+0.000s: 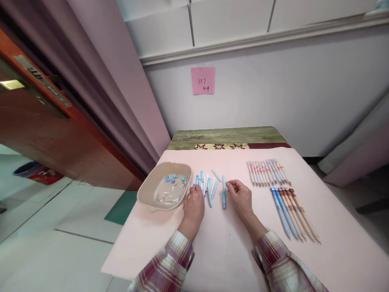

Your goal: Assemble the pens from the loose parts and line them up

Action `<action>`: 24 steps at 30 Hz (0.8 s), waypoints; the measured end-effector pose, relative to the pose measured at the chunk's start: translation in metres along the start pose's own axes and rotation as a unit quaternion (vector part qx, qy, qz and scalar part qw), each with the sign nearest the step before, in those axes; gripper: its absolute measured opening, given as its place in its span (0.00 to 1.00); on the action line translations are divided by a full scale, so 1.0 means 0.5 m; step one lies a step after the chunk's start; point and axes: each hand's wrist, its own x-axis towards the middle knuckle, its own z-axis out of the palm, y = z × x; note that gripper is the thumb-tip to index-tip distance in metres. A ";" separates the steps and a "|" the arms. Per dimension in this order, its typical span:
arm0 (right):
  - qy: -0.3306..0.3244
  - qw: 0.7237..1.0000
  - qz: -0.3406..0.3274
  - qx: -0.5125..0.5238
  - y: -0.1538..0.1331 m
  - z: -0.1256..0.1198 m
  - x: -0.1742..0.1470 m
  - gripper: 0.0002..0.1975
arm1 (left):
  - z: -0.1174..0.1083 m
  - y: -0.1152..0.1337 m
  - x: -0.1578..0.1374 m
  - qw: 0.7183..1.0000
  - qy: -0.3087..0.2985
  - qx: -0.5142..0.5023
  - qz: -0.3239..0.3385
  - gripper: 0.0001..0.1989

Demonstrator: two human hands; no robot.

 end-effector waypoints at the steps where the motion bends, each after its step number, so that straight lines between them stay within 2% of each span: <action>1: -0.001 1.000 0.000 0.001 0.000 0.000 0.000 0.18 | 0.003 -0.002 0.003 1.000 0.000 -0.007 -0.009 0.13; 4: -0.003 1.000 -0.001 0.002 0.001 0.000 0.001 0.18 | -0.004 -0.005 0.007 0.999 0.004 -0.023 -0.034 0.14; 7: 0.007 1.000 -0.001 0.023 0.000 0.000 0.000 0.17 | -0.026 0.001 -0.004 0.996 0.045 -0.066 -0.047 0.13; 9: -0.006 0.998 -0.004 0.056 -0.004 0.002 -0.003 0.17 | -0.039 0.007 -0.017 0.981 0.088 -0.171 -0.025 0.10; 10: -0.027 0.997 -0.003 0.079 -0.007 0.004 -0.005 0.17 | -0.043 0.010 -0.023 0.963 0.100 -0.250 -0.010 0.08; 12: -0.090 0.986 0.020 0.141 -0.015 0.008 -0.011 0.17 | -0.045 0.016 -0.033 0.899 0.084 -0.430 -0.003 0.09; 14: -0.156 0.963 0.061 0.209 -0.023 0.013 -0.018 0.19 | -0.039 0.022 -0.038 0.807 0.020 -0.590 -0.033 0.12; 16: -0.212 0.938 0.098 0.256 -0.030 0.016 -0.023 0.20 | -0.032 0.027 -0.040 0.719 -0.051 -0.689 -0.073 0.16; 18: -0.255 0.918 0.120 0.279 -0.035 0.017 -0.028 0.18 | -0.025 0.031 -0.042 0.666 -0.094 -0.734 -0.099 0.17; 19: -0.269 0.911 0.128 0.287 -0.036 0.016 -0.029 0.17 | -0.023 0.032 -0.044 0.654 -0.104 -0.742 -0.105 0.18; 21: -0.279 0.901 0.143 0.298 -0.039 0.014 -0.031 0.16 | -0.021 0.034 -0.049 0.653 -0.108 -0.741 -0.109 0.17; 24: -0.266 0.894 0.165 0.322 -0.042 0.010 -0.030 0.16 | -0.032 0.032 -0.060 0.693 -0.083 -0.711 -0.086 0.15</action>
